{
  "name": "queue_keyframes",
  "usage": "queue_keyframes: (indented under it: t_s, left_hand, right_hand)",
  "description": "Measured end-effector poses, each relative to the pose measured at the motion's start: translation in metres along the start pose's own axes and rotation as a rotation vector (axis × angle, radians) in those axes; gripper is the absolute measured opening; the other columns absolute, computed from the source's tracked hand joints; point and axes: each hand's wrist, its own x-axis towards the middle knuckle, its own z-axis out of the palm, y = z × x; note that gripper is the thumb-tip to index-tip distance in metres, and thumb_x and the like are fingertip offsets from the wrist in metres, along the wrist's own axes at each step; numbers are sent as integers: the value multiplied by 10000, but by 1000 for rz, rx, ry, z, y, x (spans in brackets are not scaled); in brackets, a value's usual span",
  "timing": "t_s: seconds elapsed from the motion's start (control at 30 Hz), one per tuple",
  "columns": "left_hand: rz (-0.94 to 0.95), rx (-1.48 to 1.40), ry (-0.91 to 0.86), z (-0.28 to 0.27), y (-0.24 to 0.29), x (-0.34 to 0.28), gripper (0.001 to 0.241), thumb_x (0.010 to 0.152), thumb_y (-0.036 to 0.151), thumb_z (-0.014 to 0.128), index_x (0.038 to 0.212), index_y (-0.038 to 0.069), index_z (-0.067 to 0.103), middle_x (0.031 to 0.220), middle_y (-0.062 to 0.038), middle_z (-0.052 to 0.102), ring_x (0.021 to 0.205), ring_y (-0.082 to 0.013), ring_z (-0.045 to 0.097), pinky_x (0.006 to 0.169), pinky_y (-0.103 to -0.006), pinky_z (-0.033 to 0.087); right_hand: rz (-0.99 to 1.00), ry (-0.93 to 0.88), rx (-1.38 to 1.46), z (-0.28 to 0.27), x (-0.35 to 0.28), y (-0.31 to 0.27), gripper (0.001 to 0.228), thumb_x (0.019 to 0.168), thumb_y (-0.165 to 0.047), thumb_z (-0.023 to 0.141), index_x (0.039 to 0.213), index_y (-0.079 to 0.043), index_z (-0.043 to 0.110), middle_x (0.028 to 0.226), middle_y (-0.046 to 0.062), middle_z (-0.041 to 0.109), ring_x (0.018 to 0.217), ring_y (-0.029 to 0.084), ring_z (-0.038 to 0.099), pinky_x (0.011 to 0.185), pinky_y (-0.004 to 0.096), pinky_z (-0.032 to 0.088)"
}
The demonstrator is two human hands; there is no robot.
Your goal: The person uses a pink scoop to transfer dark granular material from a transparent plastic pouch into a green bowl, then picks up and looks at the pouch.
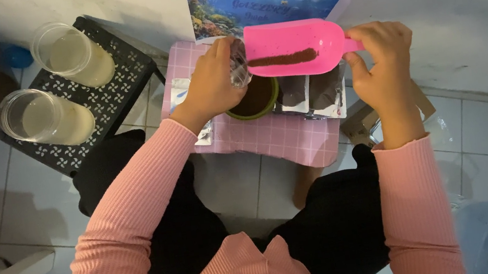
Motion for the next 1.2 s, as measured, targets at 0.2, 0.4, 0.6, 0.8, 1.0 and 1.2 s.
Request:
queue_keyframes:
  t_s: [0.2,0.4,0.6,0.8,1.0,1.2]
  left_hand:
    - [-3,22,-16,2,-2,-1,701,735,142,738,1358,-56,486,1068,-229,603,950,-494,677,816,-546,533]
    - [-35,34,-36,3,-4,2,712,742,161,759,1372,-38,494,1090,-205,616,968,-440,692,845,-499,534]
    - [-33,50,-55,5,-4,1,732,738,160,752,1388,-29,474,1113,-200,605,1000,-448,679,850,-510,520]
    - [-72,43,-97,4,-1,0,763,732,173,779,1397,-36,470,1142,-215,612,1025,-442,682,877,-493,515]
    - [-34,41,-70,4,-1,0,705,753,142,733,1377,-64,477,1095,-225,605,993,-474,675,862,-533,527]
    - [-19,46,-63,5,-5,3,729,735,141,751,1377,-63,473,1108,-229,604,991,-480,679,864,-539,533]
  right_hand:
    - [-13,-11,12,-1,0,-2,269,947,133,792,1154,-9,696,1003,86,636,983,302,611,1065,438,287]
    - [-5,-14,32,-1,-1,0,264,956,138,789,1148,-19,699,1012,79,645,991,296,616,1073,431,287]
    - [-11,-6,-14,0,0,-2,274,951,119,803,1164,-21,702,994,69,637,986,275,610,1065,416,284]
    - [-17,8,-77,-2,-1,-6,267,963,102,818,1178,-12,706,1016,80,652,1003,274,615,1076,431,279]
    - [-7,0,-53,-2,1,-8,261,960,114,810,1161,-18,709,991,62,637,981,266,606,1071,433,277]
    - [-7,-11,-28,-3,1,-10,255,961,106,810,1163,-16,714,996,73,641,986,279,609,1076,445,270]
